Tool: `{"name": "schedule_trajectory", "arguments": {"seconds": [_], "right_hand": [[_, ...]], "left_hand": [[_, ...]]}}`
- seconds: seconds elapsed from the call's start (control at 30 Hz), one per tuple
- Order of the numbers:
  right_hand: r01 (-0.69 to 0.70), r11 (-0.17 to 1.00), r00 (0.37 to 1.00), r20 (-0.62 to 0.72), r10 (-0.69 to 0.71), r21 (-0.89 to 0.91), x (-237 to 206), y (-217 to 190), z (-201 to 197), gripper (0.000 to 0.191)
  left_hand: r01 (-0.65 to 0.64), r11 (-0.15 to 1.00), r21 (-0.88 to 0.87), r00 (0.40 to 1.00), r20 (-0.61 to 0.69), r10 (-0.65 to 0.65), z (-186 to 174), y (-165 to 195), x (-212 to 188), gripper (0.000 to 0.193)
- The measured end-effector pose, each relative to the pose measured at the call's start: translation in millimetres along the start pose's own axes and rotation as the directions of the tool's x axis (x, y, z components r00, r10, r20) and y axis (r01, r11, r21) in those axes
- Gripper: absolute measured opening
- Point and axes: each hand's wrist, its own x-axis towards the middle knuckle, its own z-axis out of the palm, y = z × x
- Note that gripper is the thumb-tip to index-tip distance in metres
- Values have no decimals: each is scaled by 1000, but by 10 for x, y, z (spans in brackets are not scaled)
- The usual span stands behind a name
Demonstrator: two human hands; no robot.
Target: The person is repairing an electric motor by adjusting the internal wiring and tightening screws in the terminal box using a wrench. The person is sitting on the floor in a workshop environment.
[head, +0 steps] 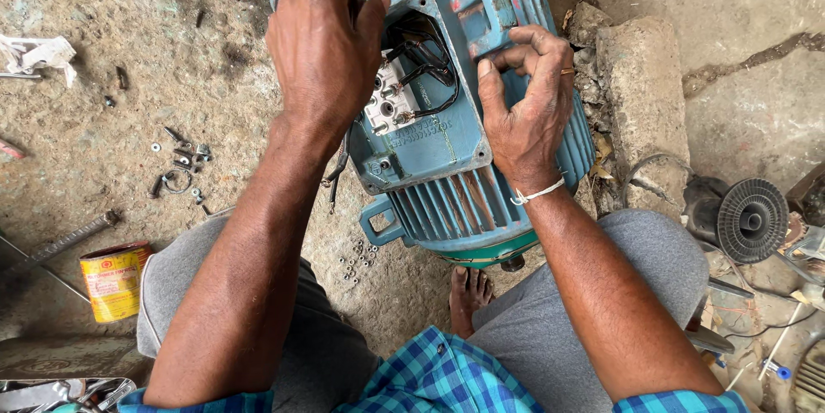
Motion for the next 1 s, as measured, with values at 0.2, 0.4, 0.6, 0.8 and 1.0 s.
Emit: {"name": "schedule_trajectory", "arguments": {"seconds": [0.2, 0.4, 0.6, 0.8, 1.0], "right_hand": [[6, 1000, 1000, 4, -6, -10, 25, -33, -13, 37], [7, 998, 1000, 15, -6, -55, 19, -43, -56, 36], [24, 999, 1000, 11, -23, -44, 13, -56, -70, 36], [48, 997, 999, -4, -49, -65, 19, -66, -77, 37], [19, 999, 1000, 6, -19, -49, 24, -77, -73, 37]], "left_hand": [[51, 998, -42, 999, -10, -52, -19, -8, 32, 15], [-160, 866, -474, 952, -305, 10, -173, -286, 183, 12], [287, 880, -380, 939, -69, -336, -42, -434, 52, 15], [445, 812, -378, 882, 26, -471, -25, -520, -10, 23], [670, 629, -394, 719, 131, -682, 44, -563, -88, 23]]}}
